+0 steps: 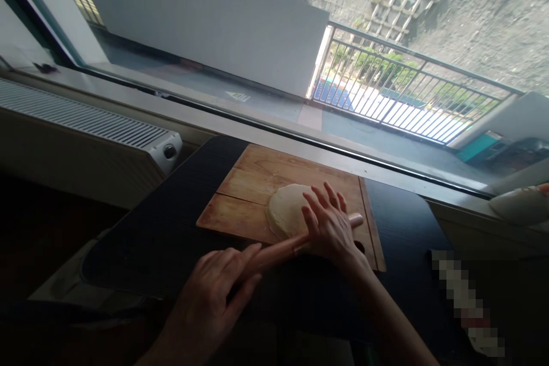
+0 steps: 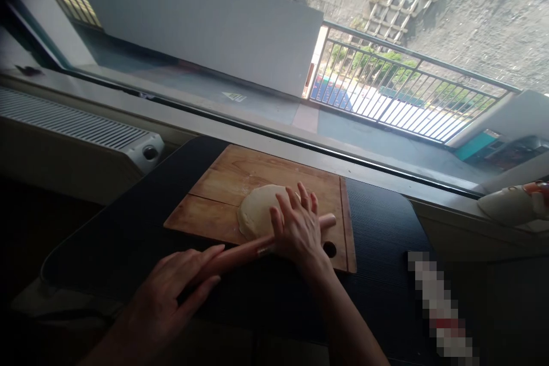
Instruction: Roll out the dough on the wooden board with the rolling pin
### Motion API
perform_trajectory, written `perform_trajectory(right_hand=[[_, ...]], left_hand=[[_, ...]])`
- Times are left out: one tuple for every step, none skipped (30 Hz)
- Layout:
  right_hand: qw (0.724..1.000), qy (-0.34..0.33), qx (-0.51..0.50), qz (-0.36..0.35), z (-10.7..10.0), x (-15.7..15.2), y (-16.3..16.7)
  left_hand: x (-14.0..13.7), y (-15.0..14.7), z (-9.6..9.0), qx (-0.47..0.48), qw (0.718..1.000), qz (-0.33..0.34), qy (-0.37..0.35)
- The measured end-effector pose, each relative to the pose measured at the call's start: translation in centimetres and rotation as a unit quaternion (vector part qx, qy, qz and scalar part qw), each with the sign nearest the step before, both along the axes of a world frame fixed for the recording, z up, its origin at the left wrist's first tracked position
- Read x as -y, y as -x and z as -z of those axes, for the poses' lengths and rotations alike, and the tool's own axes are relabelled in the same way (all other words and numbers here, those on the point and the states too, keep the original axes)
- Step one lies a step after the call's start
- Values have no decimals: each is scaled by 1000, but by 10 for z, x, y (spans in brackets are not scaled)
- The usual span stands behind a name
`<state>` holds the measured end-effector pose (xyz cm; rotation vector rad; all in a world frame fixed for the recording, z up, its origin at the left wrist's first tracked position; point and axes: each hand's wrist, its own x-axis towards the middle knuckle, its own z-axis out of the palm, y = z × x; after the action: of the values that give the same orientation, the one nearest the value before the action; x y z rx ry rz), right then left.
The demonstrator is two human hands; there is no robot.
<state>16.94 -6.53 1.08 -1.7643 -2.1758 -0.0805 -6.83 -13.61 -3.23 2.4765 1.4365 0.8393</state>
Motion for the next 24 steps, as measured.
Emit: perform_trajectory(right_hand=[[1000, -1, -14, 7, -2, -18, 6], [999, -1, -29, 15, -5, -37, 13], [999, 1, -41, 18, -7, -55, 20], [999, 4, -47, 19, -9, -69, 27], [999, 6, -50, 16, -11, -80, 33], [999, 4, -51, 9, -12, -84, 38], [999, -2, -51, -1, -12, -83, 42], [999, -11, -52, -13, -12, -76, 43], [998, -20, -52, -28, -10, -63, 41], [997, -27, -52, -42, -8, -48, 37], [997, -30, -49, -54, -6, -30, 31], [997, -28, -43, -64, -4, -13, 24], [996, -23, -36, -74, -2, 3, 16], [996, -17, -28, -82, 0, 17, 8], [996, -13, -21, -90, 1, 26, 1], [995, -10, -15, -97, 2, 32, -3], [995, -11, -13, -101, 2, 32, -5], [994, -13, -12, -105, 1, 28, -3], [994, -17, -14, -106, 0, 19, 0], [994, -21, -19, -106, -2, 7, 7], [994, -24, -25, -104, -4, -8, 15], [994, -23, -31, -103, -6, -23, 23], [994, -18, -37, -101, -9, -38, 32], [994, -12, -42, -100, -11, -51, 39]], left_hand=[[-4, 1, 0, 3, 1000, -12, -6], [-9, 1, -1, 5, 1000, -24, -11], [-12, 2, -1, 5, 999, -35, -13], [-15, 2, -1, 5, 999, -43, -14], [-16, 3, -1, 6, 999, -48, -14], [-15, 3, 0, 7, 999, -50, -14], [-13, 3, 1, 6, 999, -49, -12], [-9, 3, 3, 6, 999, -48, -11], [-4, 2, 5, 6, 999, -46, -12], [2, 1, 7, 8, 999, -41, -15], [7, -1, 9, 9, 999, -35, -16], [13, -3, 10, 10, 1000, -25, -15], [18, -6, 11, 12, 1000, -16, -13], [21, -8, 11, 12, 1000, -5, -8], [24, -11, 11, 11, 1000, 7, -1], [25, -13, 11, 10, 1000, 16, 4], [24, -14, 10, 10, 1000, 23, 8], [23, -14, 10, 12, 1000, 24, 8], [20, -14, 9, 14, 1000, 18, 5], [16, -13, 9, 16, 1000, 5, -1], [11, -11, 9, 16, 1000, -12, -6], [7, -9, 8, 15, 999, -29, -9], [3, -7, 7, 13, 999, -43, -11], [0, -5, 7, 11, 998, -54, -12]])
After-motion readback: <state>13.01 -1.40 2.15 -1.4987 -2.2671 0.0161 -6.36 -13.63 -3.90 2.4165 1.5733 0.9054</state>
